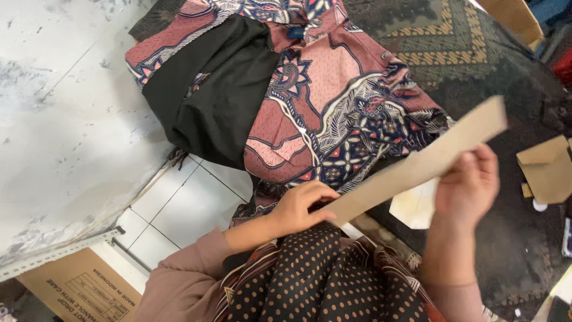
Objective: The person lays a patterned shirt flat on a table, smooths the fabric, and uses a rectangular cardboard template and a measuring tape to measure the shirt's dimensions. The person repeatedly positions the template and tape along the shirt's body and sleeve areas.
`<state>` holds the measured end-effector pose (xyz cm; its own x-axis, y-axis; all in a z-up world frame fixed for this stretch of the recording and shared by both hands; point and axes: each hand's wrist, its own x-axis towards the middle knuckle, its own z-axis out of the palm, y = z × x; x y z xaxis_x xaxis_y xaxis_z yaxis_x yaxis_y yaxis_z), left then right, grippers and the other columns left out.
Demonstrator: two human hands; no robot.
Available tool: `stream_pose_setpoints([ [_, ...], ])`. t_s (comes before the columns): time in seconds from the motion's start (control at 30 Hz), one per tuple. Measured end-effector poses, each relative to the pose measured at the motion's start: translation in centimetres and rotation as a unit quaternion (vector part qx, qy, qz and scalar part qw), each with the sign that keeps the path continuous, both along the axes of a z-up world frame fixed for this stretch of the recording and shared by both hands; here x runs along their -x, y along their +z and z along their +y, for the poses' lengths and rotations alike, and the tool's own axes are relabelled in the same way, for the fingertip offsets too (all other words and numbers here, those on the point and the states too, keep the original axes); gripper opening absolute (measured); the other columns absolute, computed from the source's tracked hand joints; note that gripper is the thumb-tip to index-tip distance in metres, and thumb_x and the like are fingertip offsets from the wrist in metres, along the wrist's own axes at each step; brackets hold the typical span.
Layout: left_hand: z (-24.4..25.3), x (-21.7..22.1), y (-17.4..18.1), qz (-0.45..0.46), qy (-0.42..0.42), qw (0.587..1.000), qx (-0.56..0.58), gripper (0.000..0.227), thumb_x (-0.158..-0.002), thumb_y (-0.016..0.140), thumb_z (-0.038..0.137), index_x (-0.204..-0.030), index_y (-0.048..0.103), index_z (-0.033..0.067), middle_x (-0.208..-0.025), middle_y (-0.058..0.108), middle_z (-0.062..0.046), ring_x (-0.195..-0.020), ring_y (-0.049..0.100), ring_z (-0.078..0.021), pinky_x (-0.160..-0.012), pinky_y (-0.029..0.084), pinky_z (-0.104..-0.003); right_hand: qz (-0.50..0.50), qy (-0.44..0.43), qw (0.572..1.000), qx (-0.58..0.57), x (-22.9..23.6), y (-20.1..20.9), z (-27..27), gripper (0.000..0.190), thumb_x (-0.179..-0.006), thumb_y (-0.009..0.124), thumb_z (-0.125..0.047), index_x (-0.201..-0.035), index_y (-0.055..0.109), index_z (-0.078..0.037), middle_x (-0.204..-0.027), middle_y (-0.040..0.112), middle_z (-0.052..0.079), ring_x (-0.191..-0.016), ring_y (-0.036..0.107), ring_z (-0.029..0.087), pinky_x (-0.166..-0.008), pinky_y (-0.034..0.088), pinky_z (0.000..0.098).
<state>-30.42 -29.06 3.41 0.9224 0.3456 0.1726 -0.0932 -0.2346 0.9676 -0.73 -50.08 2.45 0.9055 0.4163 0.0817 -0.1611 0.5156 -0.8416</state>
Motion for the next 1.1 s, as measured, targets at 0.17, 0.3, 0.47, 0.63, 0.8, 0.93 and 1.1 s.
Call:
stream_pose_setpoints([
  [0.17,-0.2,0.9,0.1,-0.033,0.014,0.97,-0.24,0.042,-0.088,0.077,0.04,-0.116,0.07,0.0099,-0.113,0.069,-0.01,-0.108,0.066,-0.0317,-0.093,0.053,-0.042,-0.031,-0.126,0.985,0.112,-8.2,-2.8,-12.3,0.013,-0.115,0.059,0.005,-0.126,0.058,-0.001,-0.115,0.068,0.01,-0.099,0.07,0.02,-0.093,0.061,0.0364],
  [0.3,-0.3,2.9,-0.6,0.076,0.018,0.955,-0.286,0.047,-0.082,0.079,0.042,-0.113,0.068,0.0093,-0.111,0.07,-0.011,-0.104,0.066,-0.0338,-0.089,0.05,-0.045,0.006,-0.209,0.952,0.222,-13.8,-6.8,-18.2,0.024,-0.104,0.069,-0.002,-0.125,0.06,-0.007,-0.094,0.063,0.003,-0.076,0.062,0.016,-0.065,0.053,0.0315],
  [0.47,-0.8,5.0,-1.2,0.164,0.019,0.935,-0.314,0.052,-0.078,0.079,0.035,-0.119,0.063,0.0058,-0.106,0.069,-0.013,-0.1,0.063,-0.0357,-0.084,0.048,-0.047,0.074,-0.22,0.952,0.197,-14.1,-8.9,-19.4,0.024,-0.099,0.064,-0.003,-0.123,0.059,-0.002,-0.099,0.071,0.007,-0.084,0.073,0.022,-0.073,0.062,0.0373],
  [0.63,-1.7,5.4,-2.2,0.131,-0.007,0.927,-0.351,0.041,-0.086,0.072,0.019,-0.124,0.062,0.006,-0.094,0.066,-0.008,-0.088,0.064,-0.0287,-0.077,0.049,-0.042,0.082,-0.196,0.95,0.23,-12.2,-6.5,-17.0,0.034,-0.1,0.056,-0.003,-0.133,0.059,0.001,-0.106,0.075,0.009,-0.088,0.075,0.02,-0.077,0.061,0.0357],
  [0.8,-1.8,4.7,-2.2,0.08,-0.061,0.91,-0.402,0.046,-0.093,0.069,0.012,-0.137,0.059,0.0077,-0.078,0.063,-0.004,-0.071,0.062,-0.0208,-0.064,0.048,-0.036,0.08,-0.201,0.929,0.301,-11.0,-4.1,-15.7,0.04,-0.101,0.057,-0.003,-0.139,0.062,0.003,-0.105,0.076,0.01,-0.086,0.075,0.018,-0.075,0.06,0.0325],
  [0.93,-2.4,3.7,-1.3,0.087,-0.115,0.908,-0.393,0.058,-0.09,0.071,0.02,-0.145,0.055,0.0064,-0.073,0.064,-0.004,-0.067,0.062,-0.022,-0.062,0.049,-0.037,0.072,-0.198,0.925,0.316,-11.5,-5.2,-15.7,0.044,-0.098,0.06,0.0,-0.142,0.057,0.002,-0.103,0.076,0.008,-0.082,0.072,0.015,-0.071,0.057,0.0318],
  [1.1,-1.0,2.8,0.2,0.07,-0.039,0.934,-0.347,0.048,-0.089,0.073,0.023,-0.133,0.063,0.0058,-0.086,0.069,-0.008,-0.077,0.064,-0.0293,-0.07,0.05,-0.042,0.035,-0.164,0.941,0.293,-12.6,-7.5,-16.9,0.051,-0.096,0.065,0.002,-0.146,0.058,0.0,-0.098,0.07,0.007,-0.08,0.068,0.016,-0.069,0.054,0.0309],
])
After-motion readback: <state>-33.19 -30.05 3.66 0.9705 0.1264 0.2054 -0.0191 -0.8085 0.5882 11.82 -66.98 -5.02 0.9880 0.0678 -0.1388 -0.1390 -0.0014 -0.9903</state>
